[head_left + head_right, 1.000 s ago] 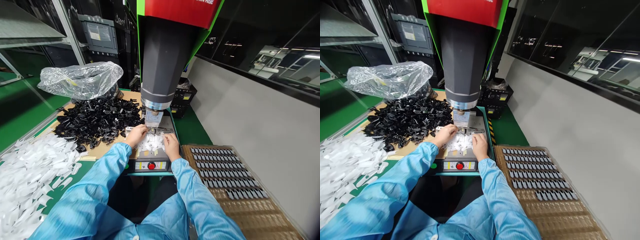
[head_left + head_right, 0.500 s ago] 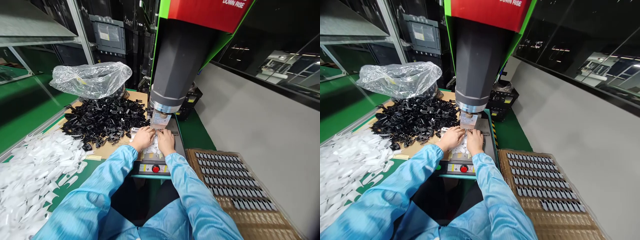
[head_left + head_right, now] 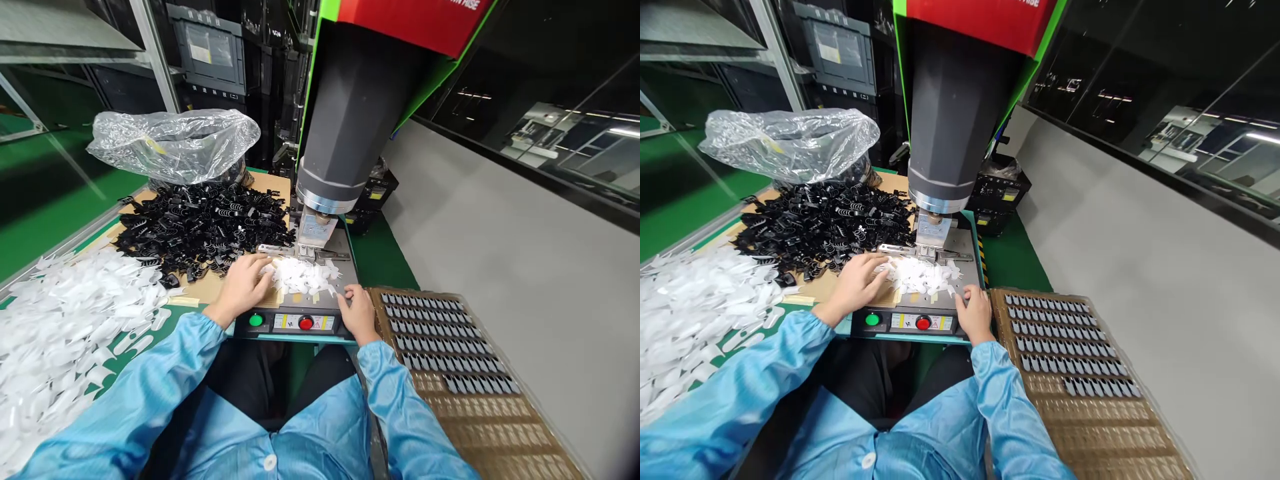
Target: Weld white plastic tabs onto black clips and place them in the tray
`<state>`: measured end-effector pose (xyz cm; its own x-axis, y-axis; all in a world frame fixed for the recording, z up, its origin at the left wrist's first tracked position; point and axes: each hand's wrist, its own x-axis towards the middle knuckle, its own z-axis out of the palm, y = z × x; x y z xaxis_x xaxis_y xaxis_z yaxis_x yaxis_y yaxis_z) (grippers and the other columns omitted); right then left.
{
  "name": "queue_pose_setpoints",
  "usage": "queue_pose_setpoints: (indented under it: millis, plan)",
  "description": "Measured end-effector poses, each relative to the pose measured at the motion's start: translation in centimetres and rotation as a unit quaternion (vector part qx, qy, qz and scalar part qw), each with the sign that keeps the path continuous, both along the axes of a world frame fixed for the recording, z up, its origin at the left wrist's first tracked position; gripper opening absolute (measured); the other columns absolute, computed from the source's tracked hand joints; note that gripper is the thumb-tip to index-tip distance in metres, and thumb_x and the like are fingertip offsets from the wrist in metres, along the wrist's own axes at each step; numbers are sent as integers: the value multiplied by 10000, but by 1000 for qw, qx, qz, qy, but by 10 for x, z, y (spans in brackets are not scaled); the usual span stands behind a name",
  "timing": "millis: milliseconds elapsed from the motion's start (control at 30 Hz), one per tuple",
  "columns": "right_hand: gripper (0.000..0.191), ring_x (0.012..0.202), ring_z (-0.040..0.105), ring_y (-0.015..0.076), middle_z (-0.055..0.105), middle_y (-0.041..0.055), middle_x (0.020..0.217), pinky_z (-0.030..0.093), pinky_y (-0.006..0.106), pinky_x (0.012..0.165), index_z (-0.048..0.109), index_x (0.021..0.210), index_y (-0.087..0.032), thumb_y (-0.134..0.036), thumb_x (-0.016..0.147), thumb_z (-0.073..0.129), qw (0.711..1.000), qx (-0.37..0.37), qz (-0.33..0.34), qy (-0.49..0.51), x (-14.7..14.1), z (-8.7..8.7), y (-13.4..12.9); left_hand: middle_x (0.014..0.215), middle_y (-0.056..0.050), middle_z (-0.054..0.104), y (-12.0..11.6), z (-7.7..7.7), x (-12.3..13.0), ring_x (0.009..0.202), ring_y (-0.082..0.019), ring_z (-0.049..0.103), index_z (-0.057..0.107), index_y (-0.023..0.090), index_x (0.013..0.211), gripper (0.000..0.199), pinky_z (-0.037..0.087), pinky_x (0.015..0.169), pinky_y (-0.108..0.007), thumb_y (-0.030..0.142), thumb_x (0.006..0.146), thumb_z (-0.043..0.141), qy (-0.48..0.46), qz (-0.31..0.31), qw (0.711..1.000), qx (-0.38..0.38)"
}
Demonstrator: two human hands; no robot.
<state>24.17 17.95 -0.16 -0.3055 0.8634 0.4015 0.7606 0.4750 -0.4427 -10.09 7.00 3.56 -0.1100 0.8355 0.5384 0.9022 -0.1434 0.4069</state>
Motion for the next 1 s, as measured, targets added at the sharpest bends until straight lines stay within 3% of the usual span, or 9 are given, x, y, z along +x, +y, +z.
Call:
queue_pose_setpoints:
  millis: [133,333,500,667,800,1000]
  plan:
    - [148,934,591,261,690,40,926,412,368,847,622,1041,-239,-360,962,652,998,-17,34,-54,-3,-3,-4,1384,-94,695,-43,-20,-14,1297,-318,617,689,267,1328,342,502,1116,-526,423,1041,591,-22,32,999,0]
    - [61,891,581,256,712,49,899,375,359,811,606,936,-237,-295,956,615,998,8,23,-54,-37,-2,26,1389,-114,687,-75,-32,-49,1286,-340,605,699,244,1296,344,470,1111,-530,440,1038,583,-9,173,985,-20]
    - [98,896,592,261,699,49,891,396,359,805,614,980,-239,-327,963,575,999,24,18,-12,-40,-6,34,1431,-134,665,-71,-34,-61,1290,-375,574,704,235,1328,383,454,1078,-539,442,1029,581,22,229,971,-70]
    - [139,961,604,286,695,82,957,446,390,877,629,1037,-232,-315,972,538,997,68,31,35,-48,-2,16,1360,-135,705,-55,-30,-54,1244,-378,580,700,246,1308,341,427,1063,-578,403,1037,566,57,191,975,-96]
    - [163,1047,607,297,717,98,1076,466,415,940,650,1099,-229,-287,982,552,991,62,117,34,-92,11,5,1149,-132,739,-53,-28,-50,1138,-366,604,703,241,1113,217,471,933,-526,405,1033,588,49,161,980,-110]
    - [221,1123,585,317,736,108,1189,464,442,988,667,1186,-226,-262,977,608,976,25,212,-39,-202,31,3,1053,-112,719,-57,-29,-49,1091,-337,620,645,237,1021,120,479,959,-501,352,1027,610,11,141,984,-108]
